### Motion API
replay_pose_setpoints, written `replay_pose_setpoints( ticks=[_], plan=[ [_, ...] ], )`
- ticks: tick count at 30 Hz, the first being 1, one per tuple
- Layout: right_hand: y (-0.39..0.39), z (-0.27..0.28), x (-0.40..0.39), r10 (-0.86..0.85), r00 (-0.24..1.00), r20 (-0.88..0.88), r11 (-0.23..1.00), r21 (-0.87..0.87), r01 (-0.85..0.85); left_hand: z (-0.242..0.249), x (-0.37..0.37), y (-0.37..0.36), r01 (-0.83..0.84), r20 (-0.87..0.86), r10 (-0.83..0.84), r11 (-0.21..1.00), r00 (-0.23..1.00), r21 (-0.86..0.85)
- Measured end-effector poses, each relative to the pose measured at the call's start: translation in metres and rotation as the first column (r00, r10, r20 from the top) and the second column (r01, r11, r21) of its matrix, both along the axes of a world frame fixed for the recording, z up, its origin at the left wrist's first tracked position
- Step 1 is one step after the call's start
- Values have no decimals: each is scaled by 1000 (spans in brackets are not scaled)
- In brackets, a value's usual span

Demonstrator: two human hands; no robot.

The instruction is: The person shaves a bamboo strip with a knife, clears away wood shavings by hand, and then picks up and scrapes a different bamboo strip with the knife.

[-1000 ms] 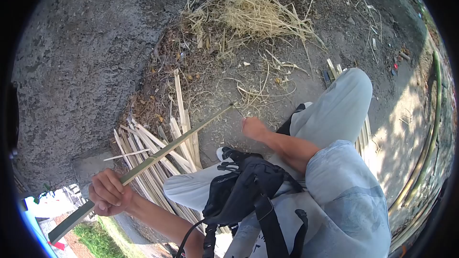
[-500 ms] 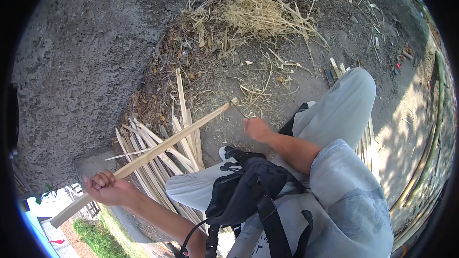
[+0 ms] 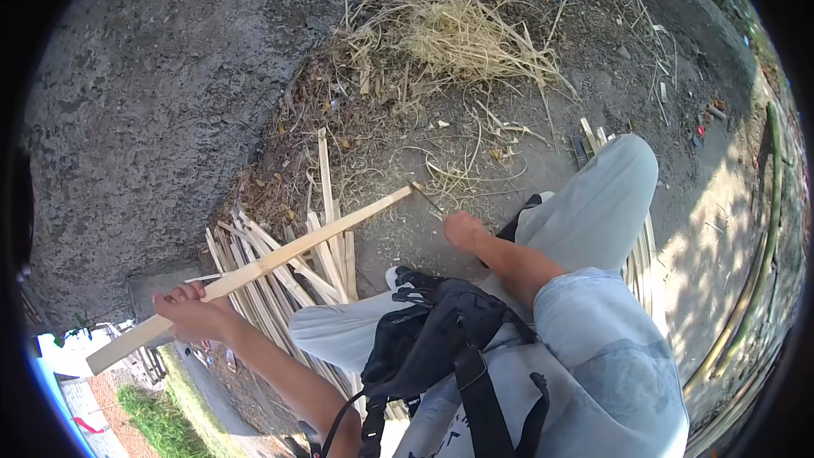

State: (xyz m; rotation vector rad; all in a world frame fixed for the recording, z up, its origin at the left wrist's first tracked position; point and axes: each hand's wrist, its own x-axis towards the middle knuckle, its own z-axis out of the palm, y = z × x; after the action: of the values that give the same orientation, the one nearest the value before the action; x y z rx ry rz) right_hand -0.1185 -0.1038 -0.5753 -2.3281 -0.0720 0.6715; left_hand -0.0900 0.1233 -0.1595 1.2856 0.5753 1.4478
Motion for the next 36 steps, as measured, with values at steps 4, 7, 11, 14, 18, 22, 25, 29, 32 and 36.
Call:
replay_pose_setpoints(
  ticks=[4, 7, 11, 14, 18, 22, 25, 29, 32, 36],
  plan=[
    [-2, 22, 7, -25, 998, -63, 1000, -11, 24, 2, 7, 0, 19, 1, -19, 1000, 1000, 8],
    [2, 17, 2, -3, 993, -114, 1000, -5, 3, -3, 6, 9, 4, -11, -4, 1000, 1000, 1],
    [-3, -17, 2, -83, 996, -17, 996, 14, 83, 0, 10, 4, -21, -7, 21, 1000, 1000, 12],
    [4, 3, 14, -66, 997, -34, 998, -10, 65, -3, 11, 10, -9, 2, 9, 1000, 1000, 24],
    [28, 26, 35, -6, 999, 38, 994, 105, 2, -8, 7, 31, 2, -5, -2, 1000, 1000, 30],
    [36, 1, 21, -27, 998, 58, 996, 88, 22, -13, 9, 46, -20, 15, 19, 999, 1000, 34],
    [25, -29, 20, -46, 998, -32, 999, 26, 47, -12, 12, 49, -28, 3, 27, 999, 1000, 35],
    [20, -20, 25, 18, 999, 27, 999, -29, -17, -13, 13, 45, -52, -14, 52, 998, 999, 36],
    [19, -27, 27, -45, 994, -99, 997, -65, 39, -15, 7, 46, -46, -17, 47, 998, 999, 48],
    [17, -34, 25, -6, 999, -53, 998, -62, 3, -14, 10, 48, -73, -9, 74, 997, 997, 25]
  ],
)
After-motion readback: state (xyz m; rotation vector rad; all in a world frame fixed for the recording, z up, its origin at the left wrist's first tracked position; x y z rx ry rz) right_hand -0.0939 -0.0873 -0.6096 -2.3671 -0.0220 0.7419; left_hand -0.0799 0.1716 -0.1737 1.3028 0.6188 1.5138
